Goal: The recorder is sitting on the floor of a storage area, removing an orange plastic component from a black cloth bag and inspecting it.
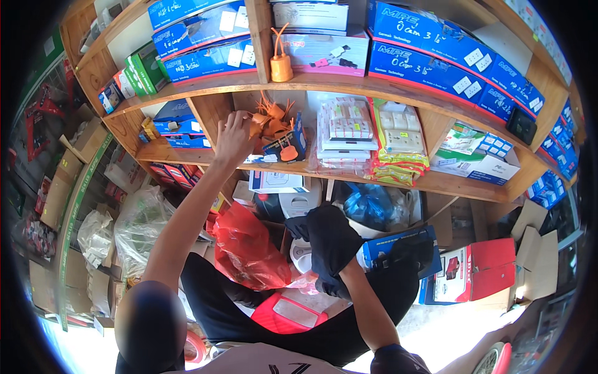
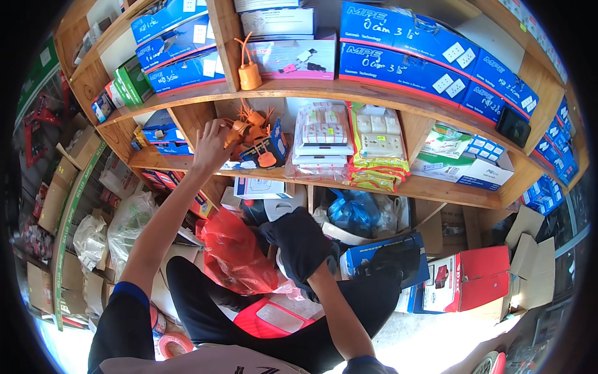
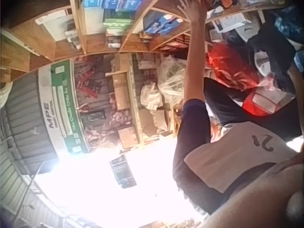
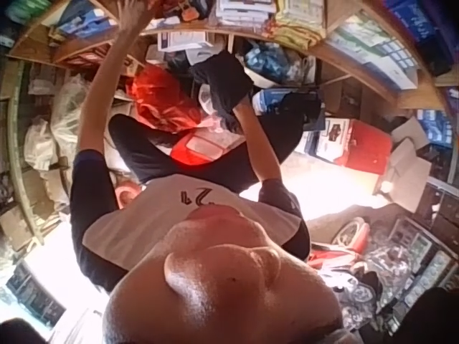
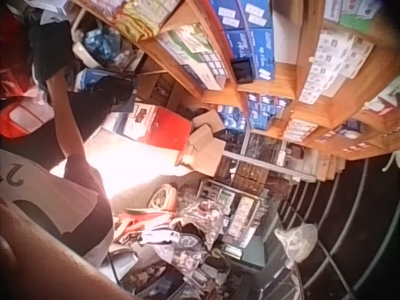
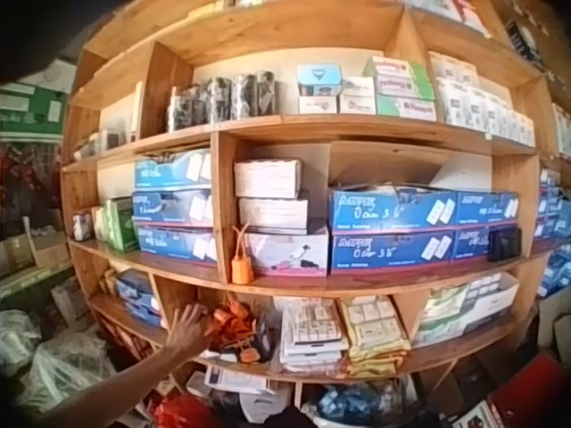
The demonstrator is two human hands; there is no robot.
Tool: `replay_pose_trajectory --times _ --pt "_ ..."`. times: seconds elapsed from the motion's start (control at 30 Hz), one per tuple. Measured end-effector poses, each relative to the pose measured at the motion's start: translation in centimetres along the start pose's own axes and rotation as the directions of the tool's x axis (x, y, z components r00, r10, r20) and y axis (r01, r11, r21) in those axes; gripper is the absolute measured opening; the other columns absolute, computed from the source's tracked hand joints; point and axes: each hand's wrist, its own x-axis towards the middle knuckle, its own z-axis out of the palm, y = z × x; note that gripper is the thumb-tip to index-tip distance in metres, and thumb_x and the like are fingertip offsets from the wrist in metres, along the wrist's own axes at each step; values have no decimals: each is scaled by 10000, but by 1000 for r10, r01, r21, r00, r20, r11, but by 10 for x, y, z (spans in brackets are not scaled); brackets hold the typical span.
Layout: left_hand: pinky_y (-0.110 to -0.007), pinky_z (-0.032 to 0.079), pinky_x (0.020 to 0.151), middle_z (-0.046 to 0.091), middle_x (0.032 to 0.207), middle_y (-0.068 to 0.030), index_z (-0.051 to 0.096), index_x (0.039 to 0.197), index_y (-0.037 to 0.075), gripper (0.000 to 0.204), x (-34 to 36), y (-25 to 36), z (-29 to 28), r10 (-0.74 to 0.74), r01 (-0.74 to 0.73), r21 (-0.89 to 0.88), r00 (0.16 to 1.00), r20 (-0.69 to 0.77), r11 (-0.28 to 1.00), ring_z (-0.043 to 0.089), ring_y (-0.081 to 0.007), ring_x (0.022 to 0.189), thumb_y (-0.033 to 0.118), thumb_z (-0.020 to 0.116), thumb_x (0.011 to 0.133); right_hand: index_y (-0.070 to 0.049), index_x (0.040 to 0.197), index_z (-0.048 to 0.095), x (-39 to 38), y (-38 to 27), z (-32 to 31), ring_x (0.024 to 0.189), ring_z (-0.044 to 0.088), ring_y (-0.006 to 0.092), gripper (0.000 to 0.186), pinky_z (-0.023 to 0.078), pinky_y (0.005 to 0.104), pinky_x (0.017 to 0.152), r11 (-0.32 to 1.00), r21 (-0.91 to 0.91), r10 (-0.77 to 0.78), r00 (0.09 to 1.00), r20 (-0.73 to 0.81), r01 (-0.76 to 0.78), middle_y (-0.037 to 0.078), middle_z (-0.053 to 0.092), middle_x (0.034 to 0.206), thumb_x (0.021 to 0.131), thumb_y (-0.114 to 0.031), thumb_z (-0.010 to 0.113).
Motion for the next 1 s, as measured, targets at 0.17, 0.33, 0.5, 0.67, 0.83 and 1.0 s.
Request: replay_pose_trajectory --times 0.17,0.33,0.5,0.67,0.83,1.0 --pt "-403 445 904 630 1110 -113 630 1099 0 386 -34 40 -52 -319 154 -742 944 -84 652 591 -262 1015 299 754 889 -67 926 649 -11 15 6 892 629 372 239 502 468 807 998 -39 52 998 21 -51 177 640 915 715 -170 699" --pt "-362 508 793 630 987 -126 542 1160 9 377 -70 96 -88 -270 270 -827 856 441 -493 620 -228 824 311 632 952 -9 1099 640 -14 18 11 1025 601 388 424 473 440 918 985 -70 172 937 304 -158 194 627 1082 729 -197 722" --pt "-310 494 741 599 946 -89 533 1131 34 356 -99 133 -100 -16 419 -763 872 489 -491 594 -172 799 368 551 1010 -40 1042 609 9 0 -6 987 585 364 324 467 412 856 902 420 64 992 112 -105 170 604 1070 737 -122 679" --pt "-221 433 588 552 813 -9 562 1014 45 374 -117 168 -100 49 577 -796 814 579 -181 519 -70 665 401 473 1090 -51 1036 631 17 -19 -28 852 652 296 193 510 383 755 903 202 319 906 279 -380 119 657 883 859 -127 626" --pt "-217 389 515 511 731 7 553 982 40 421 -116 192 -98 -114 599 -796 788 605 -83 480 -52 596 427 437 1098 -69 980 662 11 -2 -24 768 685 311 214 528 385 657 919 143 363 930 57 -367 136 684 827 801 -175 709" --pt "-243 395 595 524 747 -8 528 978 24 400 -111 196 -99 3 525 -851 851 525 24 446 -68 655 414 589 1042 -90 921 695 4 15 -28 783 696 306 190 537 394 682 956 70 285 959 2 -284 110 701 832 748 -158 734"
